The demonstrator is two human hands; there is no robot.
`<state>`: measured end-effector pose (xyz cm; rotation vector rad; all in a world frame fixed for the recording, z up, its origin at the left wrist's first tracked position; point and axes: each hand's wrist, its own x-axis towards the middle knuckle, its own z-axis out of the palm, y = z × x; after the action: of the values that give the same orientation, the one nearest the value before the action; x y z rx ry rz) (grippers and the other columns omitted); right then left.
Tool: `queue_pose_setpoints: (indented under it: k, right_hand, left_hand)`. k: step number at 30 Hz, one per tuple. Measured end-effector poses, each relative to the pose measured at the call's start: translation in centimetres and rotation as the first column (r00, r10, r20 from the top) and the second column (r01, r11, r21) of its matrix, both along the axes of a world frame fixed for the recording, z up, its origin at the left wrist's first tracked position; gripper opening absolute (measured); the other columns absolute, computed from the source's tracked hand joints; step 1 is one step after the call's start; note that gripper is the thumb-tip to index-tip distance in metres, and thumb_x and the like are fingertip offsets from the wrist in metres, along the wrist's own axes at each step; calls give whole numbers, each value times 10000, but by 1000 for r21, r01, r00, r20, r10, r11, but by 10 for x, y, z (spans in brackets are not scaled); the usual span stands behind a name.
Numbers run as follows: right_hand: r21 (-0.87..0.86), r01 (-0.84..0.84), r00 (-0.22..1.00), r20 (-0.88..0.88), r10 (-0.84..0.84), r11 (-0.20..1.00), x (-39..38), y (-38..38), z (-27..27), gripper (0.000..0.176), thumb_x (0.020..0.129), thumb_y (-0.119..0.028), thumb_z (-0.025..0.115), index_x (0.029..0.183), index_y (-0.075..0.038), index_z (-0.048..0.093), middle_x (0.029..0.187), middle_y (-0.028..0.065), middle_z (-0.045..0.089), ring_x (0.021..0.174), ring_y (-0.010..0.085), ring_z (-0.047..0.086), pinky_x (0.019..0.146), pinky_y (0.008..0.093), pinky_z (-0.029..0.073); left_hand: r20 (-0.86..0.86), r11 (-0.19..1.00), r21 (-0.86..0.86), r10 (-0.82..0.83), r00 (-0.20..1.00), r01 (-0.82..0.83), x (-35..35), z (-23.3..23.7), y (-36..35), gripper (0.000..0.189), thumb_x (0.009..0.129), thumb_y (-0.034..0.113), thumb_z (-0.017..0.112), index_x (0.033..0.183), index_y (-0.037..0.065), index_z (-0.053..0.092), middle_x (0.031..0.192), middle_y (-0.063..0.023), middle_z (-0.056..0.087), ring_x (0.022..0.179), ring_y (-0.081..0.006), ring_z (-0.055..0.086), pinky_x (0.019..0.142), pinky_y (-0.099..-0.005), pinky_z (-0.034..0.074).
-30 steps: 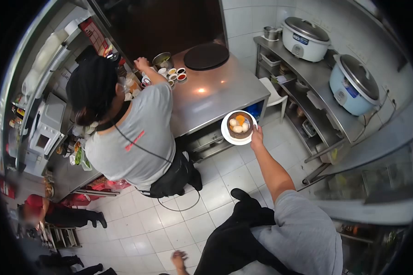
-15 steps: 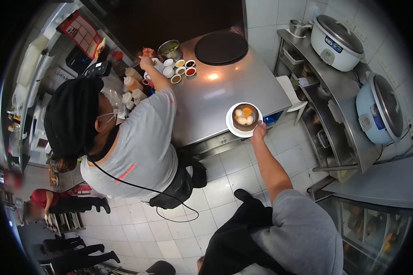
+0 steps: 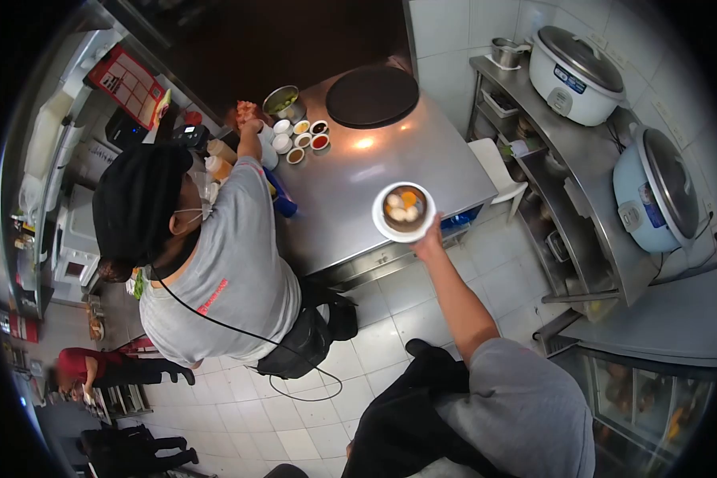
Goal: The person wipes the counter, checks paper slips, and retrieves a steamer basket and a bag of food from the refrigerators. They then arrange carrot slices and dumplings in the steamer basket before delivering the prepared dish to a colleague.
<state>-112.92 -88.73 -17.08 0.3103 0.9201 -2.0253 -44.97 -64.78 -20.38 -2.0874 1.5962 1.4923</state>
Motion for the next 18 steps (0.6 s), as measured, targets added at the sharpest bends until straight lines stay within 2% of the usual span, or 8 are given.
queue_pose_setpoints:
  k: [1, 2, 3, 6, 8, 14, 18]
  right_hand:
    - [130, -85, 995, -37, 91, 988, 7, 2, 34, 977, 871, -850, 210, 1591, -198, 112, 1661, 73, 88, 1523, 322, 56, 1162, 663, 71]
    - [143, -84, 996, 15, 83, 986, 1, -3, 28, 1107, 788, -920, 279, 1594, -210, 11, 1661, 122, -30, 1519, 349, -71, 1111, 721, -30]
    - [137, -72, 997, 28, 69, 988, 4, 1, 38, 1163, 752, -943, 311, 1591, -212, -27, 1648, 182, -55, 1517, 371, -55, 1123, 710, -10]
    - [138, -121, 993, 29, 119, 983, 3, 7, 26, 1188, 732, -951, 341, 1586, -230, -63, 1639, 210, -74, 1513, 394, -49, 1121, 717, 26]
    - [188, -39, 993, 113, 18, 981, 7, 13, 19, 1203, 720, -948, 380, 1580, -252, -92, 1632, 231, -74, 1508, 415, -27, 1121, 718, 61]
    - [177, -1, 996, 90, -15, 984, 14, 21, 10, 1195, 730, -926, 426, 1576, -266, -101, 1625, 244, -43, 1499, 443, 3, 1119, 716, 117]
    - [197, -36, 995, 99, 17, 980, 21, 30, -4, 1192, 744, -906, 451, 1577, -254, -99, 1626, 232, -57, 1499, 444, -11, 1117, 711, 146]
  left_hand:
    - [6, 1000, 9, -3, 1000, 3, 0, 2, 2, 356, 963, 260, 635, 1119, -60, 645, 870, -176, 735, 763, -213, 683, 658, -338, 546]
    - [9, 1000, 12, -4, 1000, 4, 1, 4, 2, 355, 963, 259, 634, 1120, -59, 645, 870, -176, 735, 763, -213, 684, 658, -338, 546]
    - [14, 1000, 16, -2, 1000, 1, 1, 6, 1, 354, 963, 258, 634, 1120, -59, 645, 871, -176, 735, 763, -213, 684, 658, -337, 547]
    - [7, 1000, 8, 20, 1000, -20, 1, 11, 0, 351, 964, 256, 633, 1121, -57, 644, 872, -175, 734, 764, -213, 684, 657, -336, 548]
    - [5, 999, 10, 37, 999, -38, 2, 14, 4, 349, 964, 255, 632, 1122, -56, 644, 872, -174, 734, 765, -213, 684, 657, -335, 548]
    - [-2, 997, -1, 77, 997, -77, 6, 14, 18, 344, 965, 251, 630, 1125, -54, 643, 875, -173, 734, 766, -212, 684, 655, -332, 550]
    - [0, 993, 4, 116, 993, -116, 5, 12, 33, 341, 966, 248, 628, 1127, -52, 643, 876, -172, 733, 767, -212, 684, 654, -330, 552]
